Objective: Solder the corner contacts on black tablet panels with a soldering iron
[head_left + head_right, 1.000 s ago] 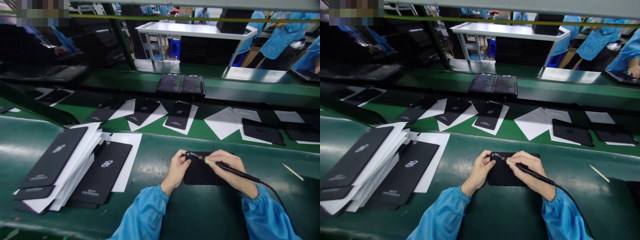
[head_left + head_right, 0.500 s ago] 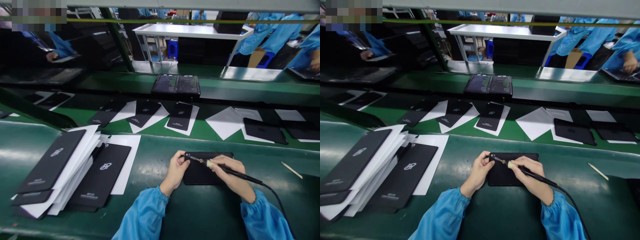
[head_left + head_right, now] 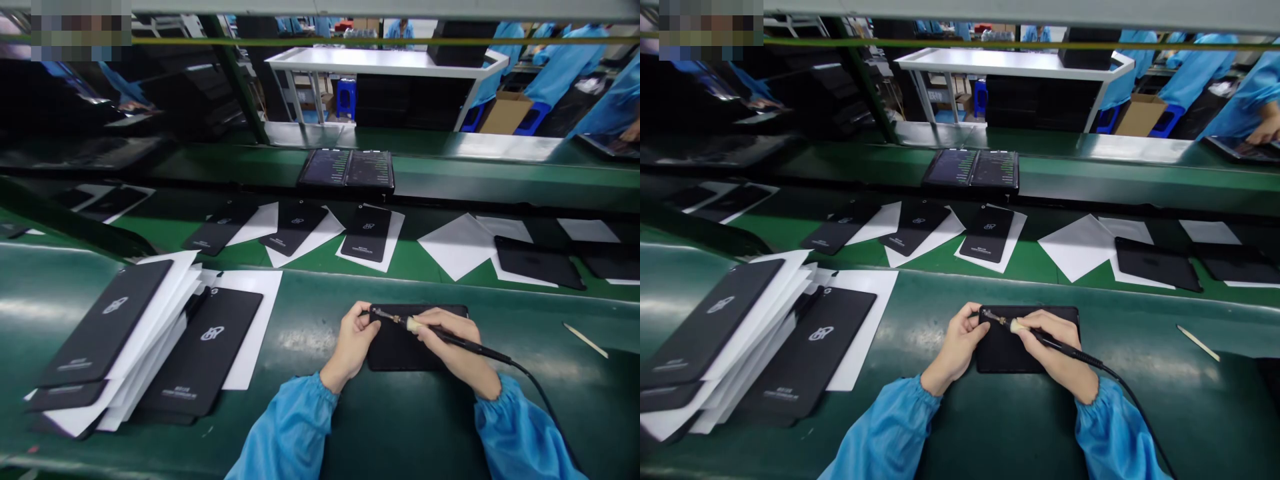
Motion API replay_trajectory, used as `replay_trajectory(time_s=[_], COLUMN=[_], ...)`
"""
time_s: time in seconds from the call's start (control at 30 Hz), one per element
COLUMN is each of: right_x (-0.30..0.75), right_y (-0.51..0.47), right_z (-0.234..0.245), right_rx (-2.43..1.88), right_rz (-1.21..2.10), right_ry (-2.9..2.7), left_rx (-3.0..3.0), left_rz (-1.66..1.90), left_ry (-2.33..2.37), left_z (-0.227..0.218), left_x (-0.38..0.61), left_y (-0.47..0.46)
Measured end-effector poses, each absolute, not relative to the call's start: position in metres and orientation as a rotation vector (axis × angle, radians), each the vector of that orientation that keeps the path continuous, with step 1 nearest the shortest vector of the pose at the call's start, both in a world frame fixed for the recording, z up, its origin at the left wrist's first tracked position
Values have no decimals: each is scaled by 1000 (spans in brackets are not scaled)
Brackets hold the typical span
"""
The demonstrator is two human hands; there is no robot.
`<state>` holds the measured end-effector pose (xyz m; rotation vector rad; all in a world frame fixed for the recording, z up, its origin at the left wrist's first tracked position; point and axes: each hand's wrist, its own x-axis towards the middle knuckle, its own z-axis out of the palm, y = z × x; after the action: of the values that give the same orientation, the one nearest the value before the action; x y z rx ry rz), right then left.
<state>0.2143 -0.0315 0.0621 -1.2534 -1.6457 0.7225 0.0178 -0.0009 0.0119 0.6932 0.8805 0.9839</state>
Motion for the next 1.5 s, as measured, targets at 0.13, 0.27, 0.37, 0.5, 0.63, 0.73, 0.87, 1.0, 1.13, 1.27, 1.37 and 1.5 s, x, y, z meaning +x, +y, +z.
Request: replay_trajectory(time_s=[0.13,0.27,0.37,0.5,0.63,0.73,0.87,1.0,1.13,1.27,1.37,1.5], right_x=[213,213,212,206,203,202,199,198,198,195,191,194], right_y=[-33,-43,-53,-60,-59,-58,-56,-56,-57,-56,-55,-55], right_z=[61,57,49,41,40,41,41,39,39,43,47,46], right_rx=[-1256,-1257,-1256,-1260,-1249,-1241,-1260,-1269,-1251,-1264,-1237,-1236], right_rz=[687,577,533,544,539,535,540,521,512,512,489,568], right_ry=[-1642,-1583,-1552,-1534,-1538,-1532,-1536,-1533,-1542,-1542,-1547,-1531], left_rx=[689,682,668,662,669,675,679,674,674,681,681,678], left_rz=[983,996,1003,1006,1015,1010,1008,1005,1004,1008,1009,1014], left_ry=[887,891,903,906,895,890,886,893,895,906,915,918], left_z=[11,12,13,12,11,11,10,10,12,14,16,15], left_x=[17,18,18,18,18,18,17,17,18,18,17,16], left_y=[-1,-1,-1,-1,-1,-1,-1,-1,-1,0,0,1])
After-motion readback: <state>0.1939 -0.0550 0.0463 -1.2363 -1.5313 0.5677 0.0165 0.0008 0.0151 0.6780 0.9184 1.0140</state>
